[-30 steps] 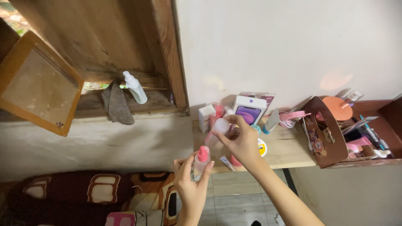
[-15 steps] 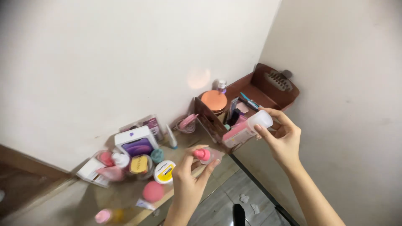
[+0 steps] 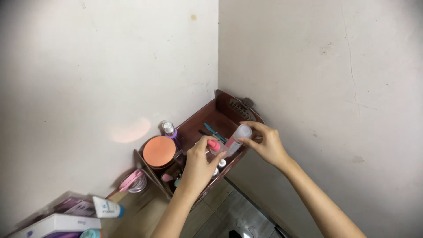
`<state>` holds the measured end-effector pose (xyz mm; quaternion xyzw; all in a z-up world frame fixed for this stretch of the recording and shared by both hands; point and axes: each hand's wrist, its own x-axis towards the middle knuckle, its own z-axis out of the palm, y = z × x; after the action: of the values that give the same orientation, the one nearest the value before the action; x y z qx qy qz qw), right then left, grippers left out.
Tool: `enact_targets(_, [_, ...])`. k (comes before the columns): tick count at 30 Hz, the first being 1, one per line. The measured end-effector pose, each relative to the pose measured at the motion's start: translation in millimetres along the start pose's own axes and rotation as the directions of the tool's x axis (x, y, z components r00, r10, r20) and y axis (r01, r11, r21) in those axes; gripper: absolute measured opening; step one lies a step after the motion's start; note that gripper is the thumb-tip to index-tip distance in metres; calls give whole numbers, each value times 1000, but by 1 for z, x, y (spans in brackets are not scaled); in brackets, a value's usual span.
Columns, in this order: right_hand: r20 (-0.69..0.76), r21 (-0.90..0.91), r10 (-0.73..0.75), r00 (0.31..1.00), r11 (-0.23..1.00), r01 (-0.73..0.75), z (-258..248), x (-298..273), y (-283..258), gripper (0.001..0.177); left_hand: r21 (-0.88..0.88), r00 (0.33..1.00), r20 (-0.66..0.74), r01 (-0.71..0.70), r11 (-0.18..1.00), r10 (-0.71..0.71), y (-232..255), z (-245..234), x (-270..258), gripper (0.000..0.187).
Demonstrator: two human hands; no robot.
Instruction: Organizing skincare and makeup products on a shelf.
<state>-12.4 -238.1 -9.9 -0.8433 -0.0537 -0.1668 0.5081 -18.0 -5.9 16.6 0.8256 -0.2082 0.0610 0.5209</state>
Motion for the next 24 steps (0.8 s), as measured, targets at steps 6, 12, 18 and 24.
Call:
enact_targets(6, [276, -116, -45, 960, 990, 80, -5, 31, 24, 48, 16, 995, 68, 74, 997, -75, -29, 24, 28, 29])
enact_targets(12, [291, -155, -122, 949, 973, 173, -16, 44, 35, 48, 124, 982, 154, 94, 988, -113, -47, 40, 42, 17])
enact_targets(18, [285, -125, -187, 940, 965, 230, -20, 45, 30, 49, 271, 933, 242, 197, 942, -265, -42, 55, 46, 17])
enact_targets(24, [276, -56, -205, 939, 972, 229, -18, 44, 39, 48, 324, 921, 314, 123, 938, -230, -51, 64, 44, 11])
